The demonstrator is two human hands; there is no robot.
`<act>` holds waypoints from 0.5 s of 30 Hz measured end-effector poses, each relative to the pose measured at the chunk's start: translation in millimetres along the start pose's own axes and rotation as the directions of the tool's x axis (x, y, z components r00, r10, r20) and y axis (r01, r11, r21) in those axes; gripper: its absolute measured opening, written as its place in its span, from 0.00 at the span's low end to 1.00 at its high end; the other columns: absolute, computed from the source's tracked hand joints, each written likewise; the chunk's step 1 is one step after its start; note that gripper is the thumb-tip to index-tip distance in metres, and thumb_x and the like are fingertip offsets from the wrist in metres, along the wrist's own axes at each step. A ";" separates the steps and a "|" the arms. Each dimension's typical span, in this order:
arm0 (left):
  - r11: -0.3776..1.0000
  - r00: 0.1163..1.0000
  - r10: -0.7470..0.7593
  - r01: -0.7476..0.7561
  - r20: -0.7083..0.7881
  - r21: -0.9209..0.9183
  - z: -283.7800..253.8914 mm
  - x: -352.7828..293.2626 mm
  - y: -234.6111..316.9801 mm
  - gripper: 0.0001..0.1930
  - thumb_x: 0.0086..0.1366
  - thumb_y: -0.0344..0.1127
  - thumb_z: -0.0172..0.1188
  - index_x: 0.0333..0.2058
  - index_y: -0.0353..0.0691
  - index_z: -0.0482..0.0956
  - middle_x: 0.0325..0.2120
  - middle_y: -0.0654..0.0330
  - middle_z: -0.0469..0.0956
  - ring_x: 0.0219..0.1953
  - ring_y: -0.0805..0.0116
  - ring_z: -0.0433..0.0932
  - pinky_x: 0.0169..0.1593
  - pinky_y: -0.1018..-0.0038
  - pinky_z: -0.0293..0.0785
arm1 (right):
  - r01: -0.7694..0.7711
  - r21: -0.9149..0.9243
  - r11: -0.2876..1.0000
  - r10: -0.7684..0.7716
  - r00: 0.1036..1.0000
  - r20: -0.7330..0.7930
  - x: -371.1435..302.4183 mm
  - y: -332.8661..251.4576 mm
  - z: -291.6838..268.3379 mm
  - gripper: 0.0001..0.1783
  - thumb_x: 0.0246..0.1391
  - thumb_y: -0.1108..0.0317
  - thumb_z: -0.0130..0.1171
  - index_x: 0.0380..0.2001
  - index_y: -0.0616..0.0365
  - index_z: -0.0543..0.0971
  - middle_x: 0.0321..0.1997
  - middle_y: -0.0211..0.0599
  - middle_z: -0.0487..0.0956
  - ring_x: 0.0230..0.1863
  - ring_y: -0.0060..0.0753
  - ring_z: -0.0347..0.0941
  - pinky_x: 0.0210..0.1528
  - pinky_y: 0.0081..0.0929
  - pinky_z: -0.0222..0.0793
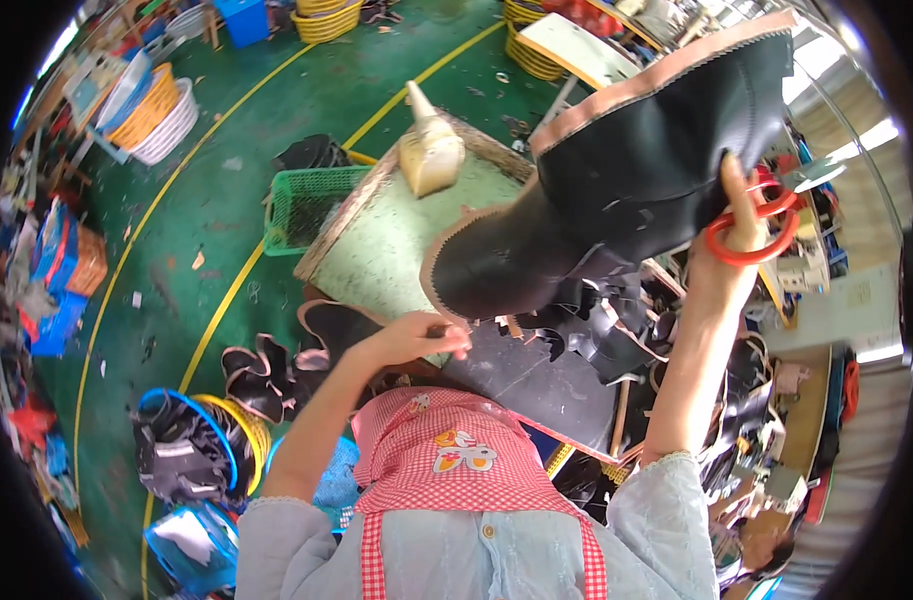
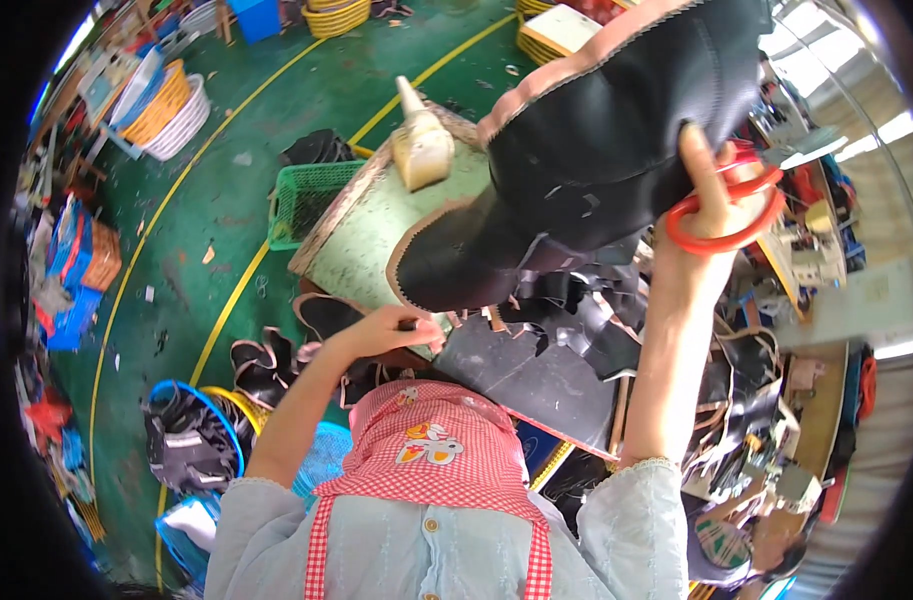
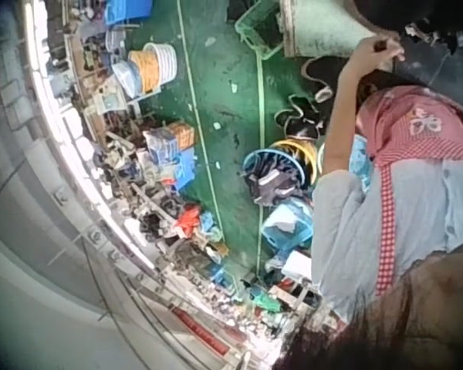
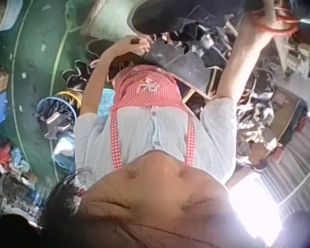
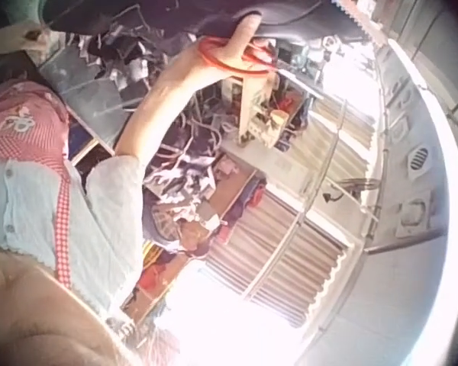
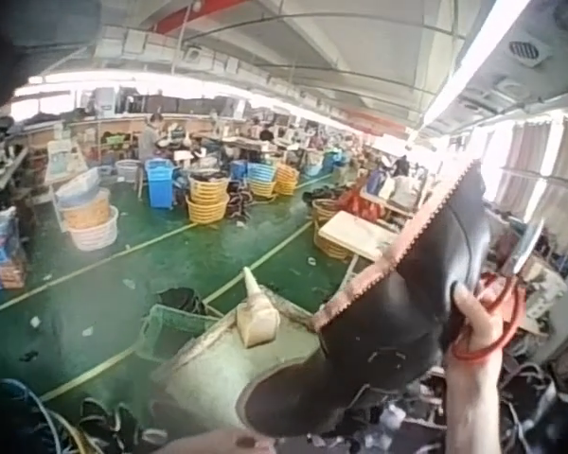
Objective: Trimming excess material from black leather shoe components using scissors.
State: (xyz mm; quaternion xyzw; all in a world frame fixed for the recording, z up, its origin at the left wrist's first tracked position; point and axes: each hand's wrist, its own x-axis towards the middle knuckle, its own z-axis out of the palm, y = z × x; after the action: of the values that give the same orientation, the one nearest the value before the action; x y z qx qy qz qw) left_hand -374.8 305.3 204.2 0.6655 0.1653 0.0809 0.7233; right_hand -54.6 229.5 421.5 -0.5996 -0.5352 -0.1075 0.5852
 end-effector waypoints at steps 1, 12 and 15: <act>0.985 0.992 -0.105 0.114 0.076 -0.129 -9.1 -7.5 6.2 0.11 0.61 0.37 0.58 0.34 0.33 0.77 0.28 0.61 0.78 0.34 0.71 0.77 0.43 0.74 0.71 | -0.154 0.221 0.963 0.177 0.981 -0.086 9.2 -3.4 -7.1 0.14 0.53 0.77 0.54 0.44 0.63 0.77 0.46 0.44 0.74 0.48 0.35 0.71 0.56 0.28 0.64; 0.766 0.977 -0.050 0.169 0.206 -0.620 8.2 89.7 -5.4 0.17 0.68 0.45 0.43 0.27 0.39 0.67 0.19 0.68 0.63 0.22 0.77 0.62 0.30 0.81 0.61 | -0.658 -0.017 0.753 0.610 0.708 -0.355 -178.2 295.0 -182.7 0.10 0.54 0.65 0.60 0.30 0.56 0.70 0.21 0.30 0.73 0.18 0.19 0.68 0.17 0.20 0.63; 0.951 0.973 -0.100 0.032 -0.209 -0.308 3.5 71.4 -12.0 0.11 0.68 0.37 0.45 0.31 0.35 0.69 0.21 0.66 0.65 0.24 0.79 0.63 0.31 0.80 0.62 | -0.809 0.153 0.568 0.821 0.570 -0.033 -205.1 186.8 -95.1 0.17 0.56 0.54 0.56 0.26 0.57 0.68 0.16 0.26 0.63 0.15 0.21 0.61 0.17 0.21 0.68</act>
State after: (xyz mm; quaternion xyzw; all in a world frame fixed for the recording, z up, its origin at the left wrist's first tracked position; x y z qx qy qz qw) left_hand -308.2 324.9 183.1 0.5279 0.2527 0.1546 0.7960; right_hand 53.3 94.2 184.8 -0.7358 -0.1740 0.1771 0.6301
